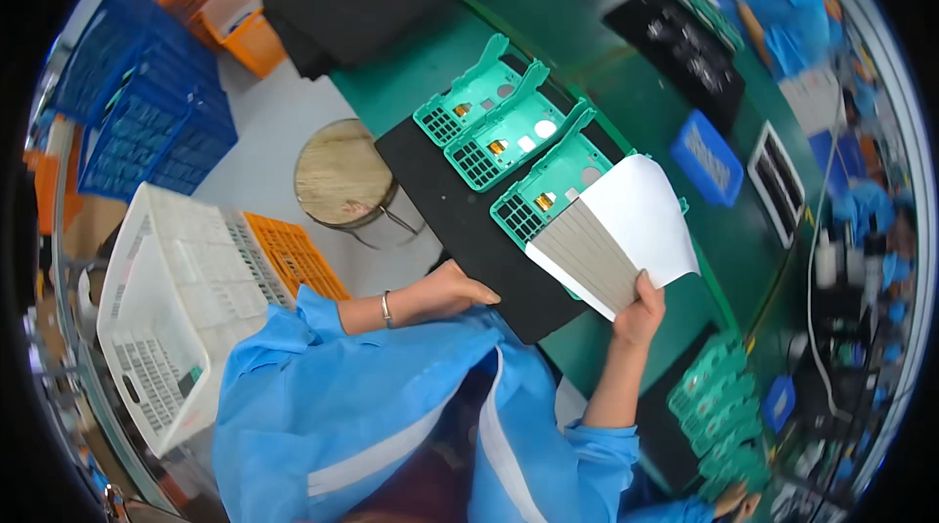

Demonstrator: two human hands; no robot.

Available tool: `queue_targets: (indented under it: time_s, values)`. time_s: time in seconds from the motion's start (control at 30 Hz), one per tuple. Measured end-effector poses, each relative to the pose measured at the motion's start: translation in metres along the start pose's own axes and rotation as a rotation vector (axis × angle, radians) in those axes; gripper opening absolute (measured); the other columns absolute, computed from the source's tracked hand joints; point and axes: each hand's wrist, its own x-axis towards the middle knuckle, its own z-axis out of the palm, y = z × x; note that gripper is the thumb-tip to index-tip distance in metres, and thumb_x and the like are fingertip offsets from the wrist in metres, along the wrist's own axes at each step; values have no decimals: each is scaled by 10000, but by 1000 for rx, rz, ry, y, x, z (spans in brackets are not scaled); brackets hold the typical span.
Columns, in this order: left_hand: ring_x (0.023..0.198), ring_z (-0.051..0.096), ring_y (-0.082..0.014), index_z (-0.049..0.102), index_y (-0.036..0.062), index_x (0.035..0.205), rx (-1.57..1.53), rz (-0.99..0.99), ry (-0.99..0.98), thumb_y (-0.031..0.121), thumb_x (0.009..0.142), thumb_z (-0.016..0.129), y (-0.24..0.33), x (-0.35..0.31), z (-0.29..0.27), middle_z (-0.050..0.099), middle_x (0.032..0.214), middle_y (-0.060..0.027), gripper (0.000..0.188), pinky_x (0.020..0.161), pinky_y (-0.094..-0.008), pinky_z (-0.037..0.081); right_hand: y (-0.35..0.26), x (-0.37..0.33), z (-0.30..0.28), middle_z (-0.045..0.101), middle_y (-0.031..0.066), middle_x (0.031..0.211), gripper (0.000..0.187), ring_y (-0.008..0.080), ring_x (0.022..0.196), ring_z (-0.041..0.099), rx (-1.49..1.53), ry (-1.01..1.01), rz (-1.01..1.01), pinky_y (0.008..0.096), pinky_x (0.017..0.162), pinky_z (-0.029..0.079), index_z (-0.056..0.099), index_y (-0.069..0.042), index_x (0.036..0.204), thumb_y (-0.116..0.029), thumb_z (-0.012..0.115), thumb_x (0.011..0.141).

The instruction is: Assembling electronic device housings by inserting small metal components and applying labels.

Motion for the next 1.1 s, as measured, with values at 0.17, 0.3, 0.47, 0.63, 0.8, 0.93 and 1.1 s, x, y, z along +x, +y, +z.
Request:
queue_targets:
  time_s: [0.17, 0.3, 0.47, 0.63, 0.8, 0.93, 1.1]
  values:
    - [1125, 558, -193, 559, 37, 1249, 767, -347, -513, 249, 959, 510, -26, 8, 26, 607, 1199, -112, 363, 974, -334, 420, -48, -47, -63, 582, 166, 1201, 551, 248, 1076, 572, -469, 225, 207, 337, 962, 412, 482, 97, 1248, -122, 691, 787]
    - [1106, 579, -187, 582, 40, 1209, 961, -331, -706, 177, 944, 532, 0, 21, 32, 618, 1176, -109, 302, 918, -309, 454, -78, -73, -83, 599, 147, 1169, 512, 232, 1069, 568, -459, 312, 62, 330, 954, 406, 516, 86, 1210, -136, 703, 788]
    - [1172, 493, -170, 429, 38, 1319, 806, 201, -45, 44, 913, 556, 18, 33, 78, 546, 1219, -70, 425, 1004, -326, 393, -85, -101, -64, 642, 144, 1073, 418, 216, 947, 630, -223, 250, 137, 321, 865, 483, 568, 76, 1146, -102, 688, 787]
    - [1119, 554, -312, 567, 34, 1167, 1511, 787, -209, 54, 819, 617, 0, 44, 88, 596, 1145, -159, 352, 979, -395, 413, -29, -127, -57, 667, 89, 1008, 320, 150, 904, 622, -417, 205, 331, 286, 820, 487, 635, 25, 1067, -154, 714, 814]
    - [1285, 411, -260, 531, 133, 1255, 1878, 414, -612, 166, 804, 658, -48, 54, 79, 449, 1365, -94, 469, 1086, -473, 263, -35, -124, -72, 657, 50, 915, 248, 91, 801, 587, -627, 346, 206, 235, 711, 483, 646, 28, 1007, -136, 705, 831]
    - [1302, 392, -240, 557, 153, 1234, 1969, 451, -596, 175, 786, 672, -58, 52, 71, 426, 1392, -66, 463, 1095, -464, 251, -51, -132, -63, 656, 84, 876, 100, 159, 755, 627, -1150, 252, -228, 262, 688, 506, 662, -2, 886, -60, 678, 806]
    - [1299, 397, -232, 575, 153, 1217, 1955, 478, -603, 170, 780, 673, -59, 51, 72, 429, 1395, -58, 448, 1087, -462, 266, -35, -130, -46, 638, 85, 869, 96, 253, 779, 630, -1565, -134, -448, 344, 654, 523, 642, -55, 859, -72, 668, 769]
